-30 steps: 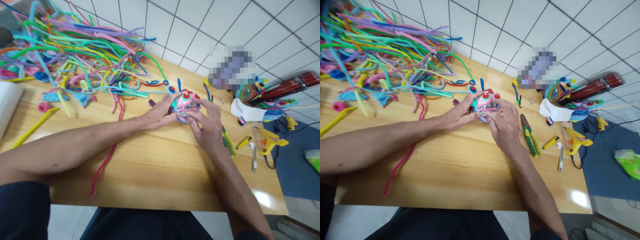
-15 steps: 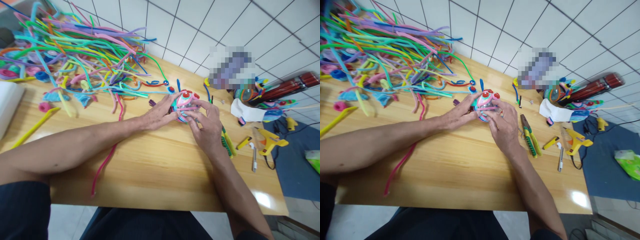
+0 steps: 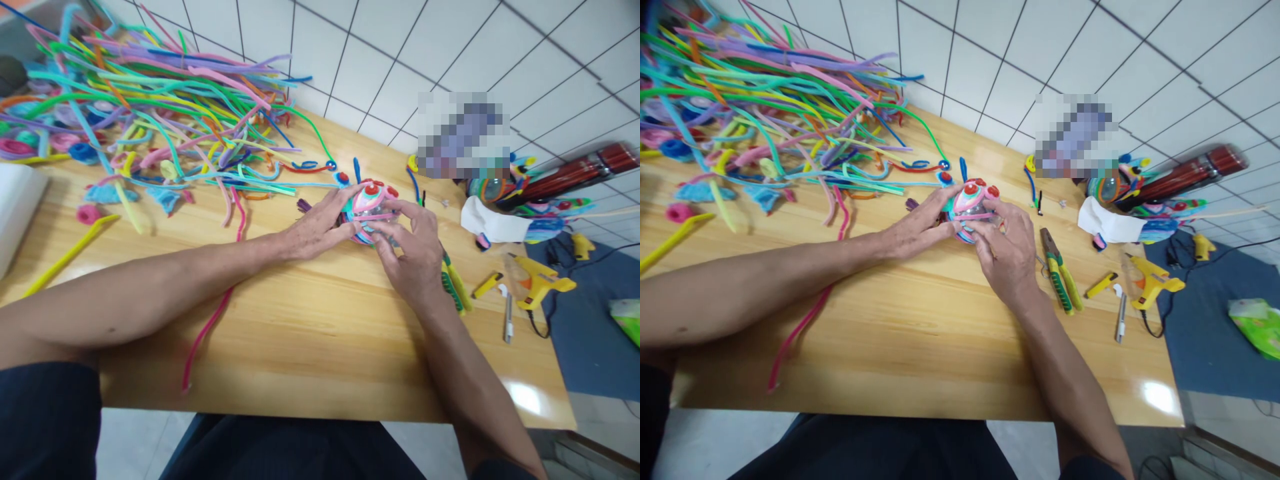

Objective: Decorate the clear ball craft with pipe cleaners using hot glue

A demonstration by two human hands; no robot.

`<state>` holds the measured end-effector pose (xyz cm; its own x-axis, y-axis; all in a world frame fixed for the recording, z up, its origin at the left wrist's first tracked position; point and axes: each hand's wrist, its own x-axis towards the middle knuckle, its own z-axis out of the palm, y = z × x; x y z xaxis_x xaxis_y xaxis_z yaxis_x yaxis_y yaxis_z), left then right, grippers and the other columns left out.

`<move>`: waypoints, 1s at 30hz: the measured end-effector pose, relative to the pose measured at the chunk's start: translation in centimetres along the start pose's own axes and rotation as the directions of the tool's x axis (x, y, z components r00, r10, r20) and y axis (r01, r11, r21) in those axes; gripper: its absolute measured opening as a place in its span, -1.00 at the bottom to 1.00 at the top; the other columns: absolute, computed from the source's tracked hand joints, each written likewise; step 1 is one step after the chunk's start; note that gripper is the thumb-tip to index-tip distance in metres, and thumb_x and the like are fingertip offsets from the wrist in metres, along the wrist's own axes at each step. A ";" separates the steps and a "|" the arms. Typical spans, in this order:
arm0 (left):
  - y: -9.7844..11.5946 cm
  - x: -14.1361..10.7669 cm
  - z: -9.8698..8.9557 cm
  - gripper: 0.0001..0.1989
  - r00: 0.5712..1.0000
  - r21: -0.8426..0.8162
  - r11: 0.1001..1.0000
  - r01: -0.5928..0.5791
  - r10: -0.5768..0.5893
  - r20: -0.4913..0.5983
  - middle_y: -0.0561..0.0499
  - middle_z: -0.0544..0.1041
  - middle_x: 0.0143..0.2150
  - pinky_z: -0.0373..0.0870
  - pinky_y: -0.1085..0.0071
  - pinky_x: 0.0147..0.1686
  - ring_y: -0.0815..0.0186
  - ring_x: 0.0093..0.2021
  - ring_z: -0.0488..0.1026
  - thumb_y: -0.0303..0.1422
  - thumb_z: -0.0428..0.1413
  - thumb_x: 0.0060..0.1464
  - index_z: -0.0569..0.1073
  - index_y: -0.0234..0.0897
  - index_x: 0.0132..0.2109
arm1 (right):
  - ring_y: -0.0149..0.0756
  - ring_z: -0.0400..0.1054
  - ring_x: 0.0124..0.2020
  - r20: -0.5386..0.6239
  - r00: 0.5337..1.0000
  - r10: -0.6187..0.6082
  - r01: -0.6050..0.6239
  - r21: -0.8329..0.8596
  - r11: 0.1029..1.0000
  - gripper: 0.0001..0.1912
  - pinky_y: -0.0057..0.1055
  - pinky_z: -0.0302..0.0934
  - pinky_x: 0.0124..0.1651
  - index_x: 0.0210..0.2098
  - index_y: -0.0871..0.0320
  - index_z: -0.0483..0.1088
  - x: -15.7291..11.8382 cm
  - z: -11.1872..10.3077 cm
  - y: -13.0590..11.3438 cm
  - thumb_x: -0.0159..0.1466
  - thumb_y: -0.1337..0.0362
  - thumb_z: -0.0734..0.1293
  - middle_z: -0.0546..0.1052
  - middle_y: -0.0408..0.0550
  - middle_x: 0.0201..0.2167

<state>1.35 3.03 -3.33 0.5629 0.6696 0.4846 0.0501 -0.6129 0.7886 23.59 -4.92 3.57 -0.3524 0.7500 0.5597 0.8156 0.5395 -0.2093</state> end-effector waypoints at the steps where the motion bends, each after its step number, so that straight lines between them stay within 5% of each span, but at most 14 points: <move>1: 0.0 0.0 0.0 -0.23 1.000 -0.001 1.000 0.000 0.000 -0.001 -0.22 0.29 0.60 0.21 -0.19 0.57 -0.12 0.55 0.28 0.13 0.06 0.45 0.14 -0.05 0.61 | 0.07 0.49 0.27 -0.004 1.000 -0.005 0.005 -0.005 1.000 -0.70 0.22 0.34 0.33 0.04 -0.17 0.62 0.0 0.0 0.0 0.41 0.34 0.42 0.61 -0.03 0.23; 11: 0.0 0.0 0.0 -0.23 1.000 -0.012 1.000 -0.017 0.017 0.002 -0.22 0.31 0.57 0.24 -0.22 0.54 -0.14 0.52 0.30 0.13 0.05 0.45 0.12 -0.03 0.61 | 0.07 0.52 0.21 -0.081 0.996 0.032 -0.031 0.004 0.999 -0.86 0.15 0.41 0.27 -0.03 -0.07 0.61 0.0 0.1 -0.1 0.45 0.24 0.43 0.62 0.07 0.18; 24: 0.3 0.0 -0.2 -0.22 1.000 -0.023 1.000 0.006 -0.006 0.024 -0.22 0.26 0.61 0.19 -0.19 0.58 -0.13 0.58 0.24 0.11 0.11 0.43 0.12 -0.04 0.61 | 0.16 0.43 0.25 -0.137 0.970 0.203 -0.185 0.133 0.974 -0.57 0.19 0.37 0.28 0.20 -0.02 0.43 -0.2 0.4 1.1 0.37 0.15 0.48 0.55 0.13 0.18; 30: 0.5 -0.2 -0.3 -0.24 1.000 -0.012 1.000 0.013 -0.013 0.014 -0.23 0.25 0.61 0.18 -0.18 0.59 -0.12 0.59 0.22 0.07 0.08 0.47 0.09 -0.06 0.62 | 0.14 0.46 0.25 -0.081 0.987 0.137 -0.123 0.159 0.980 -0.54 0.21 0.39 0.29 0.22 -0.05 0.44 -0.1 -0.2 1.6 0.38 0.07 0.49 0.57 0.10 0.19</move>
<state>1.04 2.73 -2.96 0.5739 0.6714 0.4688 0.0473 -0.5987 0.7995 25.04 -4.18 3.36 -0.1992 0.7832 0.5889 0.7693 0.4973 -0.4010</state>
